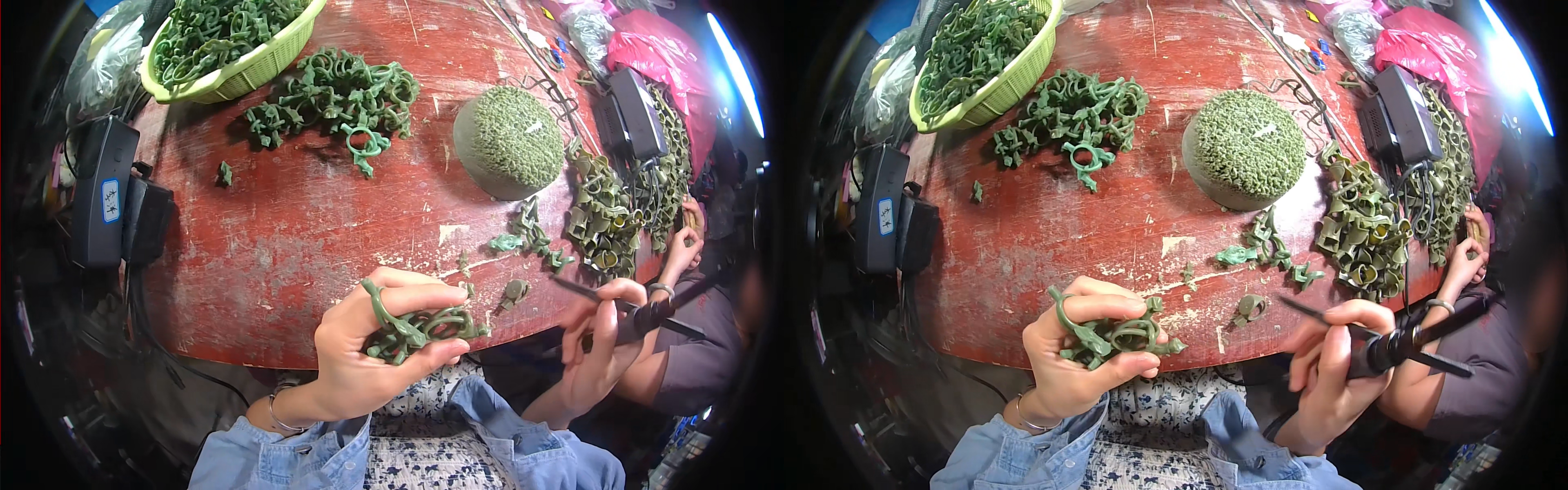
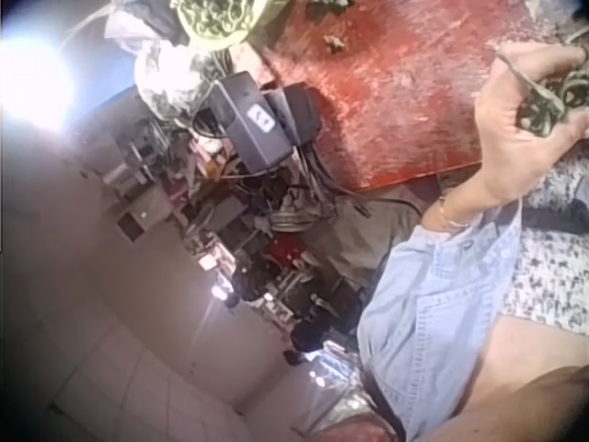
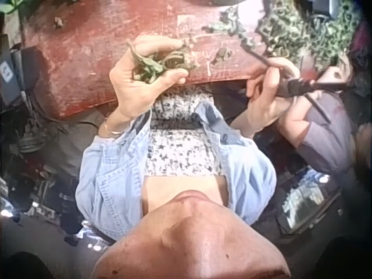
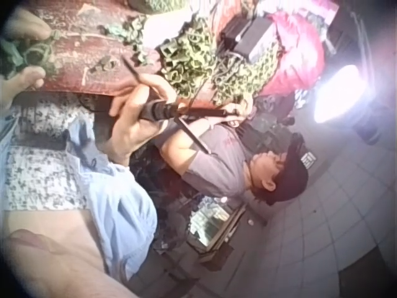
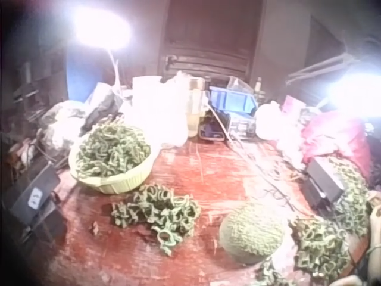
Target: Using a heat tool to join and shape small green wax pieces to assemble a model.
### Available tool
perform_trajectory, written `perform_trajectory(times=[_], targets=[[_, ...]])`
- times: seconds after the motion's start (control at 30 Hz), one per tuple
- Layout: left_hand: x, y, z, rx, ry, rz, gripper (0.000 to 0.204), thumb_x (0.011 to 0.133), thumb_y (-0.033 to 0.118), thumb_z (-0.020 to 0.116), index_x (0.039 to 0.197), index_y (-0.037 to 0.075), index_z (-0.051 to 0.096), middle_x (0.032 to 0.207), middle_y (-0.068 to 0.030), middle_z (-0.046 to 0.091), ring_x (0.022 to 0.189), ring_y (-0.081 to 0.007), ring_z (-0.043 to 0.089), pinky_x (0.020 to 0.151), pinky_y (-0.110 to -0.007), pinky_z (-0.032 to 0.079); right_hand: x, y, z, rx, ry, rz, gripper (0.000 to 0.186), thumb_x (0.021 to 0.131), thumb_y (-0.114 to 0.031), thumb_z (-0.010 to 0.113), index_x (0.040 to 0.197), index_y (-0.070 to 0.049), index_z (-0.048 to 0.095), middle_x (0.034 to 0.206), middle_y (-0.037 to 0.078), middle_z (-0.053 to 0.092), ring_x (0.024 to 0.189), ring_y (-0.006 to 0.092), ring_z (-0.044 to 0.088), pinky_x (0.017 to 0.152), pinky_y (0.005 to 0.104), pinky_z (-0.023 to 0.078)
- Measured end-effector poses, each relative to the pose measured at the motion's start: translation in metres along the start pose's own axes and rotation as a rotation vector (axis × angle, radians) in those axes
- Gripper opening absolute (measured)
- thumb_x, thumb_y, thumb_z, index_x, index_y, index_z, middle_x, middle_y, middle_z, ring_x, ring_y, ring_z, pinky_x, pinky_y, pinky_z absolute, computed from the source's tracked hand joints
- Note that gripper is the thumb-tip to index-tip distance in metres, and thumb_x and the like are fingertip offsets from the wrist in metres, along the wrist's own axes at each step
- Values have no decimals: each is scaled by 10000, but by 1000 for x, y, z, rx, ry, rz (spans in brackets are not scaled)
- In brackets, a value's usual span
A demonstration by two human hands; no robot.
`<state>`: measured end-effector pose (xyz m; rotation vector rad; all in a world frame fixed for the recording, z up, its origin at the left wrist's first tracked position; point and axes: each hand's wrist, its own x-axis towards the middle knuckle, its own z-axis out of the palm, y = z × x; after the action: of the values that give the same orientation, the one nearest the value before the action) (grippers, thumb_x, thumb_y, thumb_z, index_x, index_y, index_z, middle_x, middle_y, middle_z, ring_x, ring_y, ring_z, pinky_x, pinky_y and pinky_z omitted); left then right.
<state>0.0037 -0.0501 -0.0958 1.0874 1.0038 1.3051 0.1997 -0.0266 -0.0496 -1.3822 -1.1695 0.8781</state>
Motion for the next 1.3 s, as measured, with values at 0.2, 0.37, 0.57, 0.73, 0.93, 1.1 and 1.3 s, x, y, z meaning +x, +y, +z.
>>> perform_trajectory(times=[0.2, 0.37, 0.57, 0.73, 0.93, 1.1, 1.3], targets=[[5, -1, -5, 296, 84, 243, 363, 636, -37, 745, 962, 3, 589, 959, -119, 546, 780, -157, 601, 629, -247, 515, 7, 11, -7, -180, -206, 10, 341, 741, -89, 652, 1009, 13, 467, 945, 53, 482, 744, 100, 464, 668, 212, 369], [9, 0, -7, 439, 105, 262, 352, 650, -39, 731, 968, -3, 584, 942, -120, 548, 759, -148, 593, 609, -244, 513, 10, 27, -3, -521, -39, -121, 267, 771, -123, 662, 943, 40, 539, 840, 51, 540, 710, 118, 504, 683, 229, 417], [0, -6, 2, -42, 177, -94, 346, 698, -96, 658, 1018, -32, 544, 931, -103, 535, 769, -151, 602, 575, -245, 560, 21, 40, 9, -880, -46, -316, 248, 746, -96, 681, 940, 17, 574, 763, 161, 590, 661, 295, 584, 623, 337, 460], [1, -7, 2, -309, 213, -236, 353, 730, -97, 634, 1061, -31, 527, 891, -87, 564, 738, -134, 611, 604, -244, 560, 19, 36, 9, -816, -62, -240, 217, 758, -97, 674, 917, 16, 577, 687, 132, 568, 583, 254, 559, 569, 305, 446], [3, -8, 5, -416, 223, -228, 359, 743, -87, 629, 1079, -30, 518, 877, -86, 592, 756, -131, 611, 626, -243, 552, -26, 43, -6, -444, -213, -175, 322, 770, -245, 669, 874, 37, 555, 624, 91, 564, 511, 168, 557, 498, 271, 444], [4, -9, 4, -468, 218, -263, 372, 758, -74, 627, 1108, -34, 506, 896, -89, 598, 771, -137, 607, 657, -265, 559, -44, 56, 0, -471, -326, -211, 340, 794, -305, 640, 817, 29, 582, 598, 86, 543, 481, 205, 537, 463, 272, 423], [2, -8, 0, -502, 215, -309, 387, 771, -50, 627, 1136, -32, 499, 896, -96, 597, 753, -136, 608, 626, -260, 554, -47, 59, 2, -452, -327, -190, 351, 801, -320, 631, 812, 28, 588, 580, 78, 533, 471, 190, 524, 451, 263, 410]])
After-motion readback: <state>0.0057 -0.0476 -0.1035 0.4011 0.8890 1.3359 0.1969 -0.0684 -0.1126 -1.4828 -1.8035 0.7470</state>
